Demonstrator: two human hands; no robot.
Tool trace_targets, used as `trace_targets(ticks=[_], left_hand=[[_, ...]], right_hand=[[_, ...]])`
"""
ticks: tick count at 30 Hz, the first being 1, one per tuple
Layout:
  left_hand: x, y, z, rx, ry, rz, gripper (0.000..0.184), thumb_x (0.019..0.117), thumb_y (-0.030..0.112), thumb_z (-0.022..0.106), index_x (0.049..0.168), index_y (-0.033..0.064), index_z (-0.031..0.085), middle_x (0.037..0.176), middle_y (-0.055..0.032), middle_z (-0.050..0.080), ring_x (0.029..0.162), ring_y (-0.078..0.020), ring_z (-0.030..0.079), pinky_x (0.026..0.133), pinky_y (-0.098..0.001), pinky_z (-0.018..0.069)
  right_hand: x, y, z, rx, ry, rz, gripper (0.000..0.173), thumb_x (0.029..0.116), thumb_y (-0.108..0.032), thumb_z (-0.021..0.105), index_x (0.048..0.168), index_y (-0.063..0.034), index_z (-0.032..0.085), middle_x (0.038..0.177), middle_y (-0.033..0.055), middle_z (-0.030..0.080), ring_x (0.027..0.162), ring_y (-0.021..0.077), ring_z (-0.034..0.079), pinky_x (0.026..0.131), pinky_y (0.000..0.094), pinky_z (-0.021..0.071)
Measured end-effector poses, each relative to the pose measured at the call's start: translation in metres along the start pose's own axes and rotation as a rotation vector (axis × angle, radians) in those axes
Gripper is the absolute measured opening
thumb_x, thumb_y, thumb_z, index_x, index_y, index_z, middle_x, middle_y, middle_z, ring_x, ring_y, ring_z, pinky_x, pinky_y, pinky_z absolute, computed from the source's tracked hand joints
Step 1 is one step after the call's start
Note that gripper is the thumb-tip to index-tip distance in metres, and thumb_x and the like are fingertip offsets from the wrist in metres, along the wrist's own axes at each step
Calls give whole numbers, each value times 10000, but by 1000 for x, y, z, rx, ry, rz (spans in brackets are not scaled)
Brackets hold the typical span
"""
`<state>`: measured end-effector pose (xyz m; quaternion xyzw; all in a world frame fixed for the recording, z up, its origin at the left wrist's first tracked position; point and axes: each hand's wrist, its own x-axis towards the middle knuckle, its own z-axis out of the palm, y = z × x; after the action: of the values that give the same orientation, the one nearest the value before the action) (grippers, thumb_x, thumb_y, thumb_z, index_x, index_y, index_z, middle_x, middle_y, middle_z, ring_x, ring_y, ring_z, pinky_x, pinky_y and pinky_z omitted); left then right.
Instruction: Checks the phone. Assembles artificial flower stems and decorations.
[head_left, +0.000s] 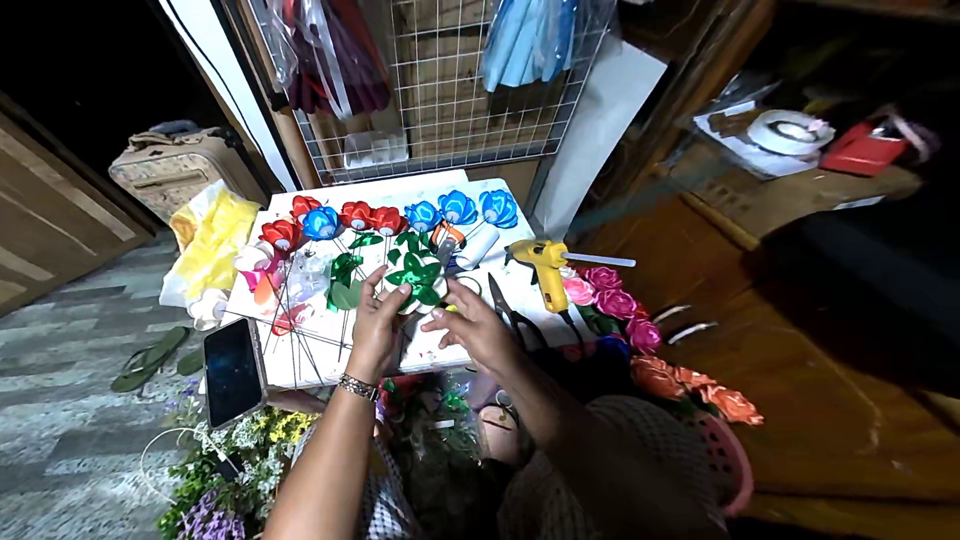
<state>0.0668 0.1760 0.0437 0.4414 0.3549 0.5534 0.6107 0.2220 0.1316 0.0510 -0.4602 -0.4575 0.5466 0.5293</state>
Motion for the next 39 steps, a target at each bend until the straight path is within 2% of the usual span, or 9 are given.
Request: trace_targets(ticks=[3, 6, 16, 21, 25, 28, 31, 35, 39], left_hand=[[1, -2, 1, 71, -31, 15, 577, 1012, 85, 588, 1517, 122, 311, 1141, -51, 692, 920, -118, 705, 866, -336, 591], [2, 0, -3, 57, -14, 27, 572, 1006, 61, 594, 1506, 132, 326, 1195, -52, 678, 967, -136, 707, 886, -346, 589], [0, 9, -12, 56, 51, -2, 497, 1036, 130, 556, 1492, 145, 360, 1182, -48, 657, 939, -122, 690, 832, -320, 588], [5, 9, -16, -14, 134, -12, 401, 1055, 175, 555, 1431, 127, 425, 1159, -55, 667, 899, -134, 692, 784, -312, 593], [8, 12, -19, -66, 185, -7, 372, 1062, 189, 550, 1412, 119, 447, 1141, -68, 650, 871, -131, 692, 750, -280, 599], [7, 15, -25, -49, 190, 23, 365, 1061, 175, 540, 1406, 117, 437, 1162, -67, 636, 912, -139, 686, 787, -302, 596], [9, 18, -33, -29, 213, 69, 400, 1045, 128, 557, 1418, 101, 414, 1181, -80, 639, 963, -156, 690, 851, -333, 591], [9, 19, -39, -7, 168, 129, 422, 1011, 69, 574, 1408, 108, 436, 1204, -59, 643, 995, -149, 686, 884, -342, 587], [2, 15, -34, 76, 25, 149, 472, 990, 49, 571, 1440, 132, 456, 1270, -32, 636, 1021, -121, 677, 884, -329, 583]], right_hand=[[4, 2, 6, -124, 102, 13, 225, 1040, -90, 578, 1209, 58, 593, 953, 112, 675, 752, 125, 689, 697, 277, 597], [2, 1, 8, -248, 157, -9, 194, 1052, -94, 560, 1054, 74, 657, 729, 52, 628, 566, 47, 598, 576, 193, 539], [0, 13, 2, -599, 181, -252, 204, 1040, -101, 560, 1048, 37, 709, 757, 96, 661, 608, 115, 618, 610, 281, 550], [-45, 21, 28, -712, -667, -168, 271, 1048, -141, 524, 1066, 68, 695, 928, 205, 704, 883, 309, 697, 847, 507, 555], [-94, 41, 63, -927, -1357, 18, 210, 1030, -88, 569, 1040, 77, 698, 939, 277, 685, 942, 445, 673, 845, 643, 501], [-113, 52, 72, -1268, -1579, 313, 210, 963, -44, 605, 1091, 97, 693, 1090, 306, 675, 1045, 478, 646, 848, 673, 482], [-116, 68, 70, -1430, -1599, 516, 251, 986, -78, 565, 1131, 91, 680, 1188, 295, 653, 1121, 460, 619, 899, 666, 462], [-85, 56, 50, -1246, -1324, 391, 248, 961, -150, 666, 987, 90, 723, 1007, 318, 685, 995, 509, 650, 836, 734, 466], [-39, -6, 5, -1062, -880, 82, 301, 996, -74, 602, 1281, 9, 653, 1207, 257, 662, 1118, 429, 641, 982, 624, 479]])
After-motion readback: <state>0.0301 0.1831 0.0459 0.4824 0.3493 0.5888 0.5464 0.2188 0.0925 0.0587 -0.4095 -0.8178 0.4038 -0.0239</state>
